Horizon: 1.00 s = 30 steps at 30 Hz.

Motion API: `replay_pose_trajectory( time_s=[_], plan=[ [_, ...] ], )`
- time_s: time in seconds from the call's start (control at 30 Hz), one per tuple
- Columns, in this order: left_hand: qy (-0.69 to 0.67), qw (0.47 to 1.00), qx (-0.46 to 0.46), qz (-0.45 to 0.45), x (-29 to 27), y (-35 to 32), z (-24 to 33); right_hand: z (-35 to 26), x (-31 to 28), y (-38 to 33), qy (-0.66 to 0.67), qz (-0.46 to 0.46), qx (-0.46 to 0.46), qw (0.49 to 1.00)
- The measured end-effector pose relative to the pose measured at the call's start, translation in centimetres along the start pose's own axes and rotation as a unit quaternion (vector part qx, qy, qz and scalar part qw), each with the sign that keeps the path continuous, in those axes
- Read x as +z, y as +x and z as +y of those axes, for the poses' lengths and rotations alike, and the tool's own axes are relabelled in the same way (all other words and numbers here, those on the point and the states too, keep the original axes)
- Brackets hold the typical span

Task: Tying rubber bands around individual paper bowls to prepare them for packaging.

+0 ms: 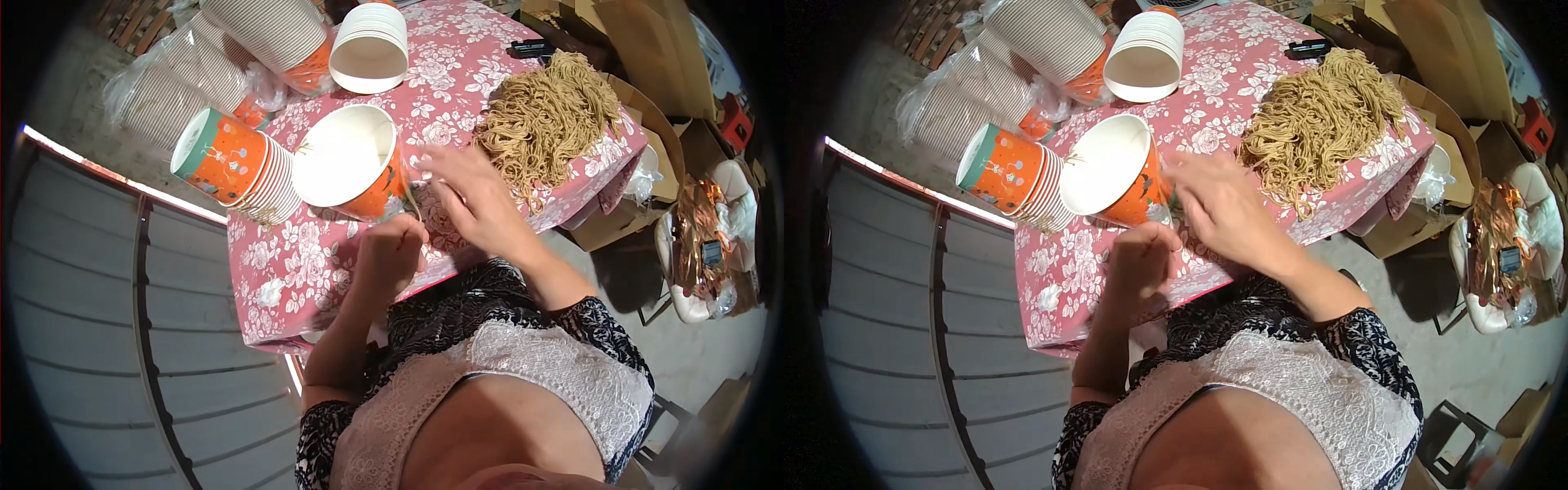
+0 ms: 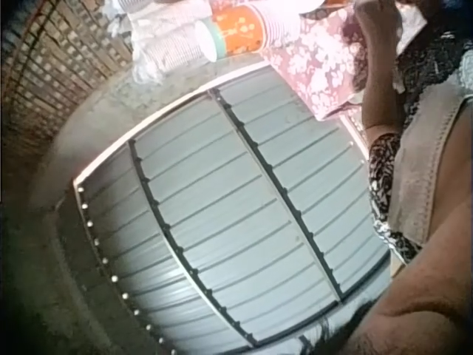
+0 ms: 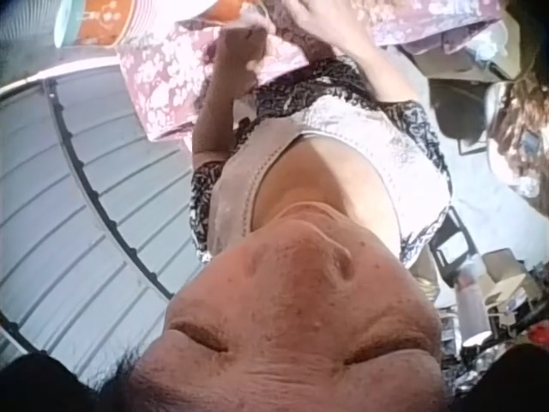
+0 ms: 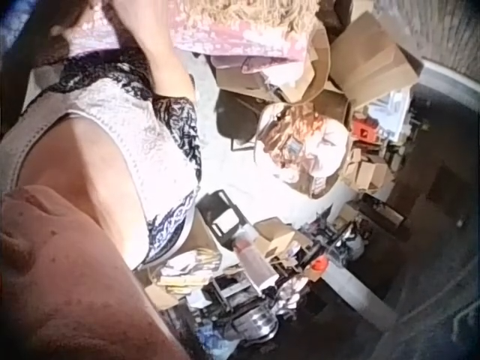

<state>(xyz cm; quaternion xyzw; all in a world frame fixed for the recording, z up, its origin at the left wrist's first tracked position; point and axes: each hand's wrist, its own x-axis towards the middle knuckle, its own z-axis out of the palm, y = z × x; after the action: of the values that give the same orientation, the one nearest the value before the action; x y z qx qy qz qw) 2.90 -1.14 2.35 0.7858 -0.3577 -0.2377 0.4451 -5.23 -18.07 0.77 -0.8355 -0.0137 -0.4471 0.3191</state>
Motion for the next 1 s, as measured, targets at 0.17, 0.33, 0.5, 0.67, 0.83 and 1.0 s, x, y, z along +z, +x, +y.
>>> replay_pose_trajectory(
  time_s=[0.17, 0.33, 0.5, 0.67, 0.83, 1.0],
  plan=[
    [0.008, 0.999, 0.001, -0.052, -2.4, 0.8, 1.7, -1.9, 1.0, -1.4, 0.293, -0.091, 0.106, 0.946],
    [0.014, 0.994, -0.085, -0.074, -3.5, 1.2, 4.5, -0.6, 1.7, -1.2, 0.294, -0.133, 0.195, 0.926],
    [0.006, 0.999, -0.032, 0.013, -4.2, 1.7, 3.5, 0.9, 1.8, -0.2, 0.335, -0.136, 0.187, 0.913],
    [0.155, 0.958, 0.146, 0.194, -4.0, 2.6, 2.9, 3.4, 2.0, 2.3, 0.303, -0.057, 0.197, 0.931],
    [0.392, 0.829, 0.328, 0.226, -4.4, 4.4, 1.3, 7.8, 2.0, 6.9, 0.361, 0.153, 0.227, 0.892],
    [0.334, 0.895, 0.245, 0.169, -5.5, 2.6, 1.7, 7.9, 1.2, 7.1, 0.265, 0.202, 0.229, 0.915]
  ],
)
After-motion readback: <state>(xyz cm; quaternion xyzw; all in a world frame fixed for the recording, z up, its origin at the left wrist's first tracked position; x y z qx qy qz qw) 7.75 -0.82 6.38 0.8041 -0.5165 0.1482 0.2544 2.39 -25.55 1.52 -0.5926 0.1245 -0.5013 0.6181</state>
